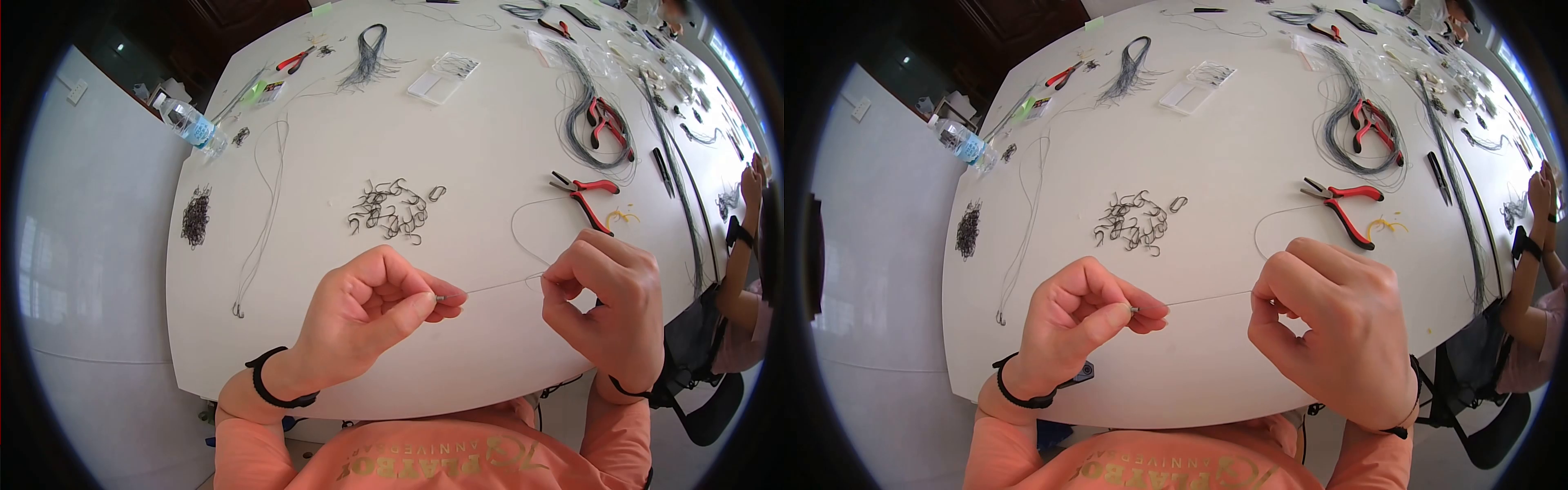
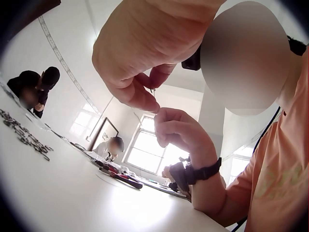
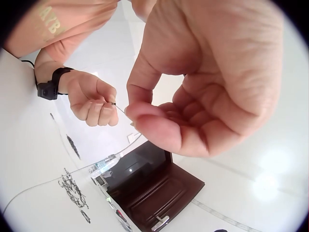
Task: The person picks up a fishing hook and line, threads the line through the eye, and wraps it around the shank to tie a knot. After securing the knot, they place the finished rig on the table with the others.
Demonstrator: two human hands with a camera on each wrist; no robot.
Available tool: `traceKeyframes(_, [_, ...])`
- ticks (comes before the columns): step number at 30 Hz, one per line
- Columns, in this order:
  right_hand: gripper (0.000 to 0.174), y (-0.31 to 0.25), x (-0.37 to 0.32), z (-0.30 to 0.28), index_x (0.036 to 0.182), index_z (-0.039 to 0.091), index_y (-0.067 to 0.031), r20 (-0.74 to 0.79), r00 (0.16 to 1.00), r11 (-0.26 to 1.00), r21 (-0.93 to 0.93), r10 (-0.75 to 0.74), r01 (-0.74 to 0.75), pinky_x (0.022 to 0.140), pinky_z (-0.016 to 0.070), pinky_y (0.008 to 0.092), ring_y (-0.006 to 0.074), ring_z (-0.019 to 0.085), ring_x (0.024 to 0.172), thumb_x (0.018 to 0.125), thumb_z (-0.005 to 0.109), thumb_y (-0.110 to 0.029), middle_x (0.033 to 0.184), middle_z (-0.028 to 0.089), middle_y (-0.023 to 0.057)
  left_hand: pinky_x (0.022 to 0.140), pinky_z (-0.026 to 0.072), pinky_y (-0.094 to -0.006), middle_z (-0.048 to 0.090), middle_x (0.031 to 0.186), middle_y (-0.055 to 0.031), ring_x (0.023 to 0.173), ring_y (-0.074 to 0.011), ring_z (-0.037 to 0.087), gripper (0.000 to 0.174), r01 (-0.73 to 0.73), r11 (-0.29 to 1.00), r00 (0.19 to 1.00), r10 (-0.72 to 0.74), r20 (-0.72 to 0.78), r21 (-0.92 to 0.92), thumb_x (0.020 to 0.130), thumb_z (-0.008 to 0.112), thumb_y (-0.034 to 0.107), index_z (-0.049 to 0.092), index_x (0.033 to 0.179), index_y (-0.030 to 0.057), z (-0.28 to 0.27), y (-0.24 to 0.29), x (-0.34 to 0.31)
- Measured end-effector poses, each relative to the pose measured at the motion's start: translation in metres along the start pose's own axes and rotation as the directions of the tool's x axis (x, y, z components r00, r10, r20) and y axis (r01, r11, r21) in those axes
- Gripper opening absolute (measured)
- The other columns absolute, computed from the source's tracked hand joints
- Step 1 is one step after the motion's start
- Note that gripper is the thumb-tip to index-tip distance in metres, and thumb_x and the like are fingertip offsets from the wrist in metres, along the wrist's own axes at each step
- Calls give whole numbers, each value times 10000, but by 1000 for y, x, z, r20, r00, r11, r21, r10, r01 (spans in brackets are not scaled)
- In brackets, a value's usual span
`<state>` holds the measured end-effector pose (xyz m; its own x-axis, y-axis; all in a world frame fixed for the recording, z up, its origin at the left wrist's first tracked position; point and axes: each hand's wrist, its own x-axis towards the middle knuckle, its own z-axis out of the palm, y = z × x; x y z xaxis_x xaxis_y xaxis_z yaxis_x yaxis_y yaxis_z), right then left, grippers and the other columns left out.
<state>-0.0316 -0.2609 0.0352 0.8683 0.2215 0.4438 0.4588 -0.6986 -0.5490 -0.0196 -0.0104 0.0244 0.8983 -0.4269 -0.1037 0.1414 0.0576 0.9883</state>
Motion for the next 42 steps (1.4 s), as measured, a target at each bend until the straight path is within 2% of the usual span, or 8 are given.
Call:
traceKeyframes(27, [179,3,-3,-5,692,526,-33,7,1000,997,-76,28,-28,491,419,334,232,528,527,657,683,44,619,489,61,852,603,-358,732,1012,-199,937,-235,739,74,7,999,1000,-7,8,-35,1003,580,60,568,996,-13,-3,-4,-2])
traceKeyframes(30, [165,6,-3,-6,728,567,-38,55,998,995,-93,25,-20,502,439,326,231,552,543,688,715,23,669,526,62,860,600,-357,730,1038,-204,949,-236,737,67,21,1000,1000,-21,1,-14,1001,575,52,565,993,-14,-5,-3,1])
traceKeyframes(33, [198,7,0,-4,869,646,-61,75,996,993,-116,46,-37,526,475,319,209,604,578,718,768,-21,833,616,53,889,590,-361,720,1087,-213,988,-241,727,54,17,999,1000,-17,6,39,997,580,40,564,992,-12,-7,-3,2])
traceKeyframes(35, [333,-5,5,-3,1057,660,-75,76,995,997,-35,67,-64,536,512,305,182,659,627,760,808,-85,1023,652,51,909,582,-365,712,1118,-220,1014,-244,719,42,1,997,1000,-2,18,73,993,585,28,565,993,-9,-8,-6,3])
traceKeyframes(36, [333,-9,5,-1,1057,660,-75,77,995,997,-35,69,-67,536,512,305,182,659,627,760,808,-85,1023,652,51,927,574,-370,705,1137,-223,1036,-246,709,32,-54,991,998,51,26,124,986,593,11,568,996,-6,-7,-10,4])
traceKeyframes(38, [394,-16,3,4,1076,658,-38,182,983,965,257,-2,-46,468,488,238,122,714,689,718,816,-7,1099,693,95,945,565,-374,698,1156,-225,1058,-247,699,37,-109,979,994,103,41,174,980,601,-6,570,999,-3,-7,-16,5])
traceKeyframes(39, [358,-16,2,7,1085,647,-23,231,972,947,319,-51,-26,455,503,228,125,728,719,768,812,-28,1091,699,98,905,569,-344,710,1156,-197,1041,-218,706,55,-169,964,986,164,42,205,963,641,19,601,997,2,-7,-18,6])
traceKeyframes(42, [326,-10,-4,24,1087,643,-21,259,959,949,315,-116,29,493,535,248,140,729,728,801,799,-36,1058,706,90,853,573,-317,723,1153,-163,1018,-200,716,81,-273,921,962,264,68,279,925,695,28,643,986,14,-8,-24,7])
